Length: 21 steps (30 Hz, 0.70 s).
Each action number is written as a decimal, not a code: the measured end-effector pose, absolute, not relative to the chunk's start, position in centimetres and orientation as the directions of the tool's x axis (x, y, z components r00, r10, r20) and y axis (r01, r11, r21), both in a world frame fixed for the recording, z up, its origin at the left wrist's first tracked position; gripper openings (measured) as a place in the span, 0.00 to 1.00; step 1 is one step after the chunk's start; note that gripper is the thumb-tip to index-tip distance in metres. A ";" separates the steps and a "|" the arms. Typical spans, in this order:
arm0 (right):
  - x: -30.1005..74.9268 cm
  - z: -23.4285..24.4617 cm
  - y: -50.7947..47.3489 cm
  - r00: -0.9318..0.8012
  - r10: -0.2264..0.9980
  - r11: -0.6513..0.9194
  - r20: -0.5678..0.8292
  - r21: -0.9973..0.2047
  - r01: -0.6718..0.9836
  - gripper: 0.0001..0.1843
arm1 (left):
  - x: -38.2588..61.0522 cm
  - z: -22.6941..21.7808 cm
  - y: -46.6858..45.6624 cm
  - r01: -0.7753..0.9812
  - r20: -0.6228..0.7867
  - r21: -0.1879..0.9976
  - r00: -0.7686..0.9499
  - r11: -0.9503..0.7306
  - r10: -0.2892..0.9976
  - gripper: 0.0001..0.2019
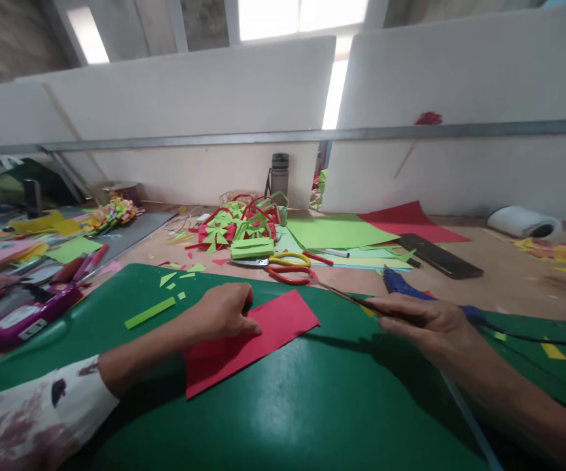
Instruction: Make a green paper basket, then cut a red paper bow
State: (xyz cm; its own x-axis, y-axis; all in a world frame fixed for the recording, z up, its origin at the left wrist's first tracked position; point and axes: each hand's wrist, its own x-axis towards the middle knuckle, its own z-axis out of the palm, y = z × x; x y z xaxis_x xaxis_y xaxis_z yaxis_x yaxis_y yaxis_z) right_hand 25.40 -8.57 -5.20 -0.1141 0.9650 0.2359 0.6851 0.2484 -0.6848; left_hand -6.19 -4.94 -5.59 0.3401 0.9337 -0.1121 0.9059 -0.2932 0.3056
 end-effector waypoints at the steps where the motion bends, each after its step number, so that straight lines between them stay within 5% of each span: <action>1: 25.3 -5.3 -8.7 -0.138 0.967 0.251 0.213 -0.717 0.650 0.17 | -6.1 -5.6 -4.9 0.903 -0.125 0.313 0.345 -0.293 0.930 0.17; 16: 25.0 -5.9 -9.1 -0.121 0.964 0.262 0.237 -0.773 0.578 0.15 | -5.3 -3.5 -6.0 0.785 -0.079 0.488 0.475 -0.382 0.876 0.03; 19: 24.9 -5.3 -9.4 -0.054 0.963 0.248 0.264 -0.789 0.563 0.16 | -5.5 -1.8 -6.4 0.725 0.164 0.428 0.525 -0.540 0.835 0.05; 21: 25.0 -5.0 -9.5 -0.006 0.957 0.245 0.291 -0.796 0.554 0.16 | -5.4 -1.1 -6.9 0.700 0.379 0.241 0.570 -0.673 0.729 0.07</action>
